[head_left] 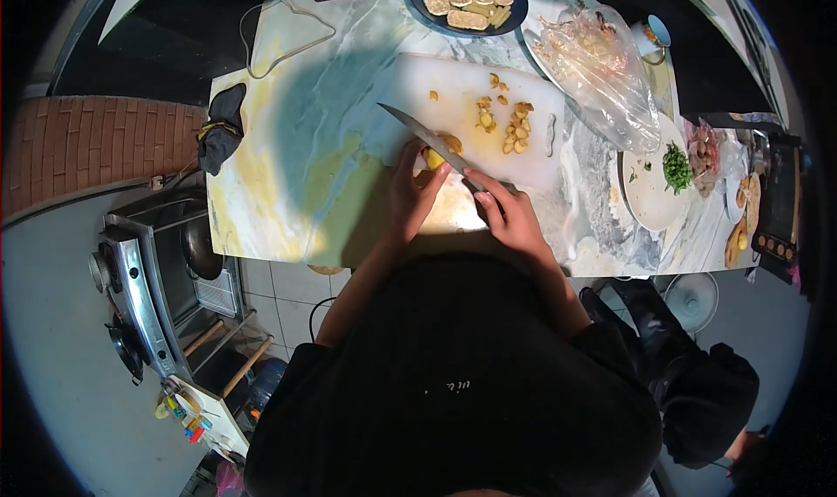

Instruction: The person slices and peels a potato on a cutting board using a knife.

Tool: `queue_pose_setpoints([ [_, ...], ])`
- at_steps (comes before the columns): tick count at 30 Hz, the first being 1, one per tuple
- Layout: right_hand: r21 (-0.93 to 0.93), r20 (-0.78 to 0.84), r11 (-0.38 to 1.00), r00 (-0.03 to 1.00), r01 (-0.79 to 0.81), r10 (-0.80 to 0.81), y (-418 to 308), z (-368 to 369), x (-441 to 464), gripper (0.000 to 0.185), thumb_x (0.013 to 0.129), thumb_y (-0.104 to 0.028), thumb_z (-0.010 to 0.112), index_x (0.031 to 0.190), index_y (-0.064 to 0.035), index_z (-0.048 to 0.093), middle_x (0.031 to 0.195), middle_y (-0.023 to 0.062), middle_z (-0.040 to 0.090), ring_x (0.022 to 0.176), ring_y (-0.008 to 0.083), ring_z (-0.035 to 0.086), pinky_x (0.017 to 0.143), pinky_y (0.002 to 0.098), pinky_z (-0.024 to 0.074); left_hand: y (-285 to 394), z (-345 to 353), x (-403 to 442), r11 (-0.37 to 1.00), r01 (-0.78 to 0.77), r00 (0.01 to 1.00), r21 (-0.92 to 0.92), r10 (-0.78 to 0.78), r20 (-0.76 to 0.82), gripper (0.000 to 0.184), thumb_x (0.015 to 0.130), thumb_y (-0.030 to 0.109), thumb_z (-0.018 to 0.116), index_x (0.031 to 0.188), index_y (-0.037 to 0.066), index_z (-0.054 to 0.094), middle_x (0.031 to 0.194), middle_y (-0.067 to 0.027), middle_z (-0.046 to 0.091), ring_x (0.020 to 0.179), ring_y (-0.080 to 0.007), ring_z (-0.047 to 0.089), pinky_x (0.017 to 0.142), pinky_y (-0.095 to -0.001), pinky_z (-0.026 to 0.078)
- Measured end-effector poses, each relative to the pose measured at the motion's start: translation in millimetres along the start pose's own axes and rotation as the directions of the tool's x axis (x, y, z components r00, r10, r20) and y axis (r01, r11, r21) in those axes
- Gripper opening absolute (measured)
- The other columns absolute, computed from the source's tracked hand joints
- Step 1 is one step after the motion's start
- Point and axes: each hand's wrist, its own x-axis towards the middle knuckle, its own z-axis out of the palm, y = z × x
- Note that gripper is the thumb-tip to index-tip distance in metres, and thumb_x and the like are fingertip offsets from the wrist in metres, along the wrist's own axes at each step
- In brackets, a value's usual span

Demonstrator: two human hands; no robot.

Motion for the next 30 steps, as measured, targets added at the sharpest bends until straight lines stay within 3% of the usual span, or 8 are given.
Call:
queue_pose_setpoints([
  [2,-0.031,-0.050,0.993,0.992,0.116,-0.117,1.0,1.9,5.1,0.035,0.108,-0.016,0.058,0.142,-0.0115,0.065,0.075,0.0135,0.068,0.062,0.0240,0.064,0.070,0.0328,0.0536,-4.0,0.9,-0.6,0.996,-0.078,0.997,0.045,0.079,-0.016,0.045,0.085,0.008,0.084,0.126,0.003,0.065,0.122,-0.0161,0.069,0.111,-0.0325,0.069,0.095,-0.0408,0.056],
  [9,-0.032,-0.009,0.999,0.999,0.039,-0.039,-15.8,4.2,28.3,0.033,0.108,-0.014,0.058,0.140,-0.0090,0.065,0.086,0.0190,0.071,0.061,0.0294,0.062,0.071,0.0327,0.0536,1.4,-0.5,1.5,0.998,-0.066,0.997,-0.016,0.066,0.025,0.043,0.087,0.006,0.082,0.126,0.003,0.063,0.122,-0.0132,0.068,0.112,-0.0268,0.067,0.097,-0.0381,0.053],
  [11,-0.047,0.054,0.995,0.994,-0.090,0.093,-25.5,-0.1,31.4,0.034,0.108,-0.015,0.058,0.140,-0.0087,0.063,0.097,0.0215,0.073,0.067,0.0326,0.066,0.073,0.0333,0.0540,3.0,0.6,1.7,0.996,-0.082,0.997,-0.017,0.082,-0.001,0.041,0.088,0.005,0.081,0.125,0.004,0.064,0.123,-0.0123,0.068,0.114,-0.0269,0.066,0.099,-0.0377,0.053],
  [21,0.032,-0.048,0.998,0.997,-0.051,0.053,-5.0,3.0,5.6,0.031,0.108,-0.016,0.058,0.138,-0.0095,0.063,0.108,0.0213,0.073,0.066,0.0323,0.065,0.071,0.0345,0.0520,5.7,2.5,3.2,0.991,-0.131,0.991,-0.021,0.131,-0.008,0.043,0.087,0.002,0.082,0.126,0.005,0.064,0.127,-0.0138,0.068,0.115,-0.0296,0.068,0.099,-0.0399,0.055],
  [23,0.056,-0.031,0.994,0.995,-0.097,0.099,-14.6,4.8,14.5,0.030,0.108,-0.017,0.058,0.137,-0.0089,0.062,0.092,0.0190,0.073,0.061,0.0255,0.062,0.066,0.0340,0.0500,-0.9,3.3,3.5,0.994,-0.088,0.996,-0.068,0.086,-0.034,0.044,0.087,0.001,0.082,0.126,0.005,0.064,0.128,-0.0141,0.068,0.117,-0.0296,0.067,0.100,-0.0392,0.054],
  [24,0.056,-0.032,0.994,0.995,-0.094,0.096,-12.2,7.6,20.4,0.030,0.108,-0.017,0.058,0.137,-0.0089,0.062,0.092,0.0190,0.073,0.061,0.0255,0.062,0.066,0.0340,0.0500,2.3,2.6,3.8,0.994,-0.091,0.995,-0.068,0.089,-0.036,0.044,0.087,0.001,0.082,0.126,0.005,0.064,0.128,-0.0141,0.068,0.117,-0.0296,0.067,0.100,-0.0392,0.054],
  [26,0.056,-0.109,0.995,0.990,-0.084,0.090,-3.3,13.2,33.2,0.032,0.108,-0.018,0.058,0.139,-0.0130,0.062,0.068,0.0163,0.062,0.059,0.0315,0.065,0.063,0.0364,0.0505,9.2,1.7,2.4,0.992,-0.129,0.992,-0.012,0.129,-0.013,0.044,0.087,0.002,0.082,0.127,0.005,0.063,0.128,-0.0139,0.068,0.117,-0.0297,0.067,0.101,-0.0393,0.054],
  [30,0.060,-0.092,0.995,0.992,-0.081,0.086,-8.3,11.1,42.6,0.032,0.109,-0.021,0.057,0.140,-0.0156,0.060,0.066,0.0171,0.060,0.058,0.0317,0.064,0.062,0.0375,0.0490,4.8,1.7,3.0,0.994,-0.096,0.995,-0.055,0.094,-0.037,0.044,0.086,0.003,0.082,0.126,0.005,0.063,0.126,-0.0132,0.068,0.116,-0.0306,0.067,0.100,-0.0392,0.054],
])
